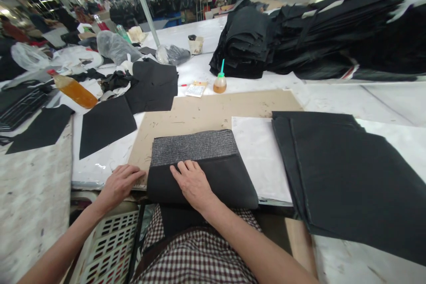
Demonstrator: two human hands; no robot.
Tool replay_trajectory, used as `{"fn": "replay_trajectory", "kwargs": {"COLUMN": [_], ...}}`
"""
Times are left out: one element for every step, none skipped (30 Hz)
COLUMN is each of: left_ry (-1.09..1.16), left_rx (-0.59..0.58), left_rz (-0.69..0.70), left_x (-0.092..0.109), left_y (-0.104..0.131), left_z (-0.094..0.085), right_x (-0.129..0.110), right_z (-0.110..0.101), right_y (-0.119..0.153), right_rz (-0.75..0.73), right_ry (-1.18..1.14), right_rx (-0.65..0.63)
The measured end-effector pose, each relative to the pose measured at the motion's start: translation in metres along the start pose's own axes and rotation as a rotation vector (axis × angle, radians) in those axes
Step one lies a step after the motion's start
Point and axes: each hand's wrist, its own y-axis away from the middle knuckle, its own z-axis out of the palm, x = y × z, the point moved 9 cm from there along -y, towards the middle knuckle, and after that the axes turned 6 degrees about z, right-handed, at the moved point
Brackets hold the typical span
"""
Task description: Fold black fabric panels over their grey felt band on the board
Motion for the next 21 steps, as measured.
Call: {"fn": "replay_trajectory", "kwargs": {"left_ry": [0.006, 0.029, 0.060, 0.090, 0.108, 0.109, 0.089, 0.056, 0.024, -0.002, -0.020, -0.033, -0.043, -0.047, -0.044, -0.030, -0.004, 0.033, 0.077, 0.122, 0.165], "left_rx": [0.038, 0.077, 0.111, 0.132, 0.141, 0.140, 0.135, 0.131, 0.131, 0.134, 0.137, 0.134, 0.127, 0.112, 0.090, 0.065, 0.043, 0.027, 0.017, 0.010, 0.008], "left_rz": [-0.042, -0.082, -0.112, -0.125, -0.120, -0.102, -0.078, -0.056, -0.041, -0.030, -0.022, -0.016, -0.015, -0.024, -0.045, -0.077, -0.114, -0.150, -0.179, -0.195, -0.198], "left_x": [0.002, 0.005, 0.012, 0.020, 0.030, 0.041, 0.051, 0.058, 0.063, 0.065, 0.066, 0.065, 0.063, 0.060, 0.057, 0.053, 0.049, 0.045, 0.042, 0.039, 0.037], "left_y": [-0.003, -0.008, -0.016, -0.026, -0.036, -0.046, -0.055, -0.061, -0.065, -0.067, -0.067, -0.067, -0.066, -0.066, -0.066, -0.067, -0.068, -0.069, -0.070, -0.071, -0.072], "left_z": [-0.004, -0.008, -0.009, -0.008, -0.005, -0.001, 0.003, 0.007, 0.010, 0.012, 0.013, 0.014, 0.013, 0.013, 0.013, 0.013, 0.013, 0.013, 0.013, 0.014, 0.014], "right_x": [-0.001, -0.001, -0.001, -0.001, -0.001, 0.001, 0.005, 0.012, 0.021, 0.034, 0.049, 0.066, 0.085, 0.102, 0.118, 0.131, 0.142, 0.148, 0.151, 0.150, 0.147], "right_z": [0.000, -0.001, -0.001, -0.002, -0.003, -0.004, -0.005, -0.006, -0.008, -0.011, -0.014, -0.018, -0.023, -0.028, -0.033, -0.038, -0.042, -0.046, -0.050, -0.053, -0.056], "right_y": [0.000, 0.000, 0.000, 0.001, 0.001, 0.003, 0.005, 0.009, 0.014, 0.021, 0.029, 0.039, 0.049, 0.060, 0.069, 0.077, 0.081, 0.083, 0.082, 0.079, 0.074], "right_rz": [-0.002, -0.003, -0.003, -0.003, -0.005, -0.009, -0.013, -0.014, -0.008, 0.009, 0.038, 0.076, 0.117, 0.156, 0.189, 0.213, 0.229, 0.238, 0.244, 0.249, 0.250], "right_ry": [0.000, 0.001, 0.001, 0.001, -0.001, -0.004, -0.006, -0.007, -0.005, 0.001, 0.011, 0.023, 0.035, 0.047, 0.058, 0.070, 0.087, 0.106, 0.127, 0.148, 0.162], "right_rx": [0.008, 0.017, 0.025, 0.032, 0.035, 0.036, 0.033, 0.024, 0.014, 0.004, -0.003, -0.005, -0.003, 0.005, 0.012, 0.017, 0.019, 0.017, 0.015, 0.013, 0.014]}}
